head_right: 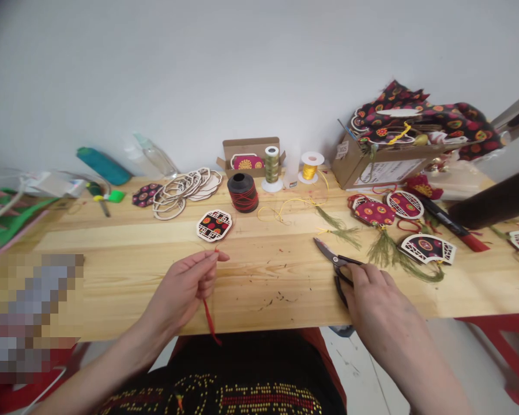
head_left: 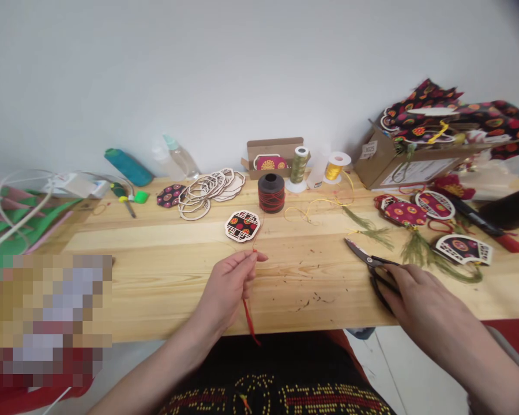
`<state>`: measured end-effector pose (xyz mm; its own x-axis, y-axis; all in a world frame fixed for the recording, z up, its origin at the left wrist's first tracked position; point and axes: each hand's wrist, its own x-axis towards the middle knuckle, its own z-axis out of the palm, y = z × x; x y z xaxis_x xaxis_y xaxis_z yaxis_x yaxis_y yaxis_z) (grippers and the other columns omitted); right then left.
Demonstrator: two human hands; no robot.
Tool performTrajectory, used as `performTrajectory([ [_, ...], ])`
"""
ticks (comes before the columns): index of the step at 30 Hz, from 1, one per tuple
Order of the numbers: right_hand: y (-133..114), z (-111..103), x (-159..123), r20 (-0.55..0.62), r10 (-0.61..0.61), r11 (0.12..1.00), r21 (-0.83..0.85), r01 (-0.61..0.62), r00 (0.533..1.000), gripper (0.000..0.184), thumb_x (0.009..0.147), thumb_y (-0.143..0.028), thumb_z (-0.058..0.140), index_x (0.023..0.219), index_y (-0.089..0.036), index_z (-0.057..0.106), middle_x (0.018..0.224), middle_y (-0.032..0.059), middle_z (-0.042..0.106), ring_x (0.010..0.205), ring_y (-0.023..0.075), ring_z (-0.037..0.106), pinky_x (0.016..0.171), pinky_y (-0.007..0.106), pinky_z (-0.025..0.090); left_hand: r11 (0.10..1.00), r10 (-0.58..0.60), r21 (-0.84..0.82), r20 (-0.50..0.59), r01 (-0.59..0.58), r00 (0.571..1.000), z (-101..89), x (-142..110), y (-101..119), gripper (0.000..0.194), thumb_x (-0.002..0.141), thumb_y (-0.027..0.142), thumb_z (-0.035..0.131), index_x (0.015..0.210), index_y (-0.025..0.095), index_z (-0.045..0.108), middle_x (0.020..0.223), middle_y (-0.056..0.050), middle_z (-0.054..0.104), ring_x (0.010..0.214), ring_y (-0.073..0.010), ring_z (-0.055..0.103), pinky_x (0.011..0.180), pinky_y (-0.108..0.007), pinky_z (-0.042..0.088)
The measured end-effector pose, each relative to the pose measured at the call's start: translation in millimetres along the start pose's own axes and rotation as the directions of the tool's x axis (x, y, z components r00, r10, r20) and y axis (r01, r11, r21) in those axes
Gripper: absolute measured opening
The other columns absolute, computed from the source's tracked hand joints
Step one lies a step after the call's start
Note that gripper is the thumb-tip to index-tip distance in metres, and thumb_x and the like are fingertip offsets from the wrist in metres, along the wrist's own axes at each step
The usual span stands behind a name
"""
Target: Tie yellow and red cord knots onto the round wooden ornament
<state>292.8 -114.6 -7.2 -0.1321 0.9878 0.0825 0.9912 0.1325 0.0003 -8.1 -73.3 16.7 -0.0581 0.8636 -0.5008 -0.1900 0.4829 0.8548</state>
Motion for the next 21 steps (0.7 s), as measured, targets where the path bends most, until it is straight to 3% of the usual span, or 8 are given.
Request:
performTrajectory([
  [10, 12.9, 8.7, 3.1, 0.029, 0.056, 0.998, 0.005, -0.056, 0.998, 0.026, 0.080, -0.025, 0.039, 0.089, -0.012, 0.060, 0.083, 0.0161, 0.062, 0.076, 0.0293, 0.063, 0.068, 0.042, 0.051, 0.999, 0.014, 0.047, 0.028, -0.015, 1.000, -2.4, 1.0, 1.4, 0.026, 0.072, 0.039, 0.068, 0.079, 0.014, 0.068, 0.051, 0.008, 0.033, 0.043, -0.0044, 0.021, 0.042, -0.020, 0.013],
  [14, 1.8, -7.1, 8.3, 0.008, 0.099, 0.971, 0.218, -0.099, 0.995, 0.027, 0.081, -0.034, 0.044, 0.091, -0.015, 0.060, 0.085, 0.0139, 0.062, 0.067, 0.0254, 0.062, 0.057, 0.038, 0.050, 0.997, 0.031, 0.070, 0.052, -0.034, 0.998, -3.9, 0.2, 2.1, 0.026, 0.074, 0.039, 0.066, 0.080, 0.014, 0.068, 0.052, 0.008, 0.032, 0.043, -0.0043, 0.020, 0.042, -0.020, 0.013],
  [16, -11.1, -17.5, 12.5, 0.037, 0.038, 0.884, 0.466, -0.050, 0.999, 0.027, 0.082, -0.039, 0.049, 0.094, -0.017, 0.061, 0.085, 0.0108, 0.064, 0.071, 0.0224, 0.062, 0.061, 0.034, 0.051, 0.996, 0.026, 0.078, 0.055, -0.031, 0.998, -4.5, -0.2, 2.1, 0.026, 0.074, 0.039, 0.066, 0.081, 0.014, 0.068, 0.052, 0.007, 0.033, 0.043, -0.0045, 0.020, 0.042, -0.020, 0.013],
  [18, -27.2, -27.1, 18.1, 0.073, -0.085, 0.727, 0.687, 0.011, 0.994, 0.027, 0.081, -0.040, 0.055, 0.095, -0.017, 0.060, 0.084, 0.0077, 0.064, 0.072, 0.0190, 0.061, 0.062, 0.030, 0.050, 0.996, 0.016, 0.084, 0.051, -0.021, 0.999, -4.8, -0.4, 2.4, 0.025, 0.074, 0.038, 0.066, 0.081, 0.014, 0.068, 0.053, 0.007, 0.033, 0.044, -0.0049, 0.021, 0.042, -0.020, 0.013],
  [21, -49.9, -38.3, 31.2, 0.066, -0.233, 0.552, 0.830, 0.076, 0.970, 0.038, 0.075, -0.047, 0.062, 0.098, -0.016, 0.058, 0.080, 0.0044, 0.061, 0.071, 0.0169, 0.056, 0.057, 0.027, 0.045, 0.997, 0.003, 0.079, 0.050, -0.007, 0.999, -5.1, -0.5, 4.0, 0.024, 0.073, 0.038, 0.066, 0.080, 0.014, 0.067, 0.053, 0.007, 0.033, 0.044, -0.0047, 0.021, 0.042, -0.020, 0.012],
])
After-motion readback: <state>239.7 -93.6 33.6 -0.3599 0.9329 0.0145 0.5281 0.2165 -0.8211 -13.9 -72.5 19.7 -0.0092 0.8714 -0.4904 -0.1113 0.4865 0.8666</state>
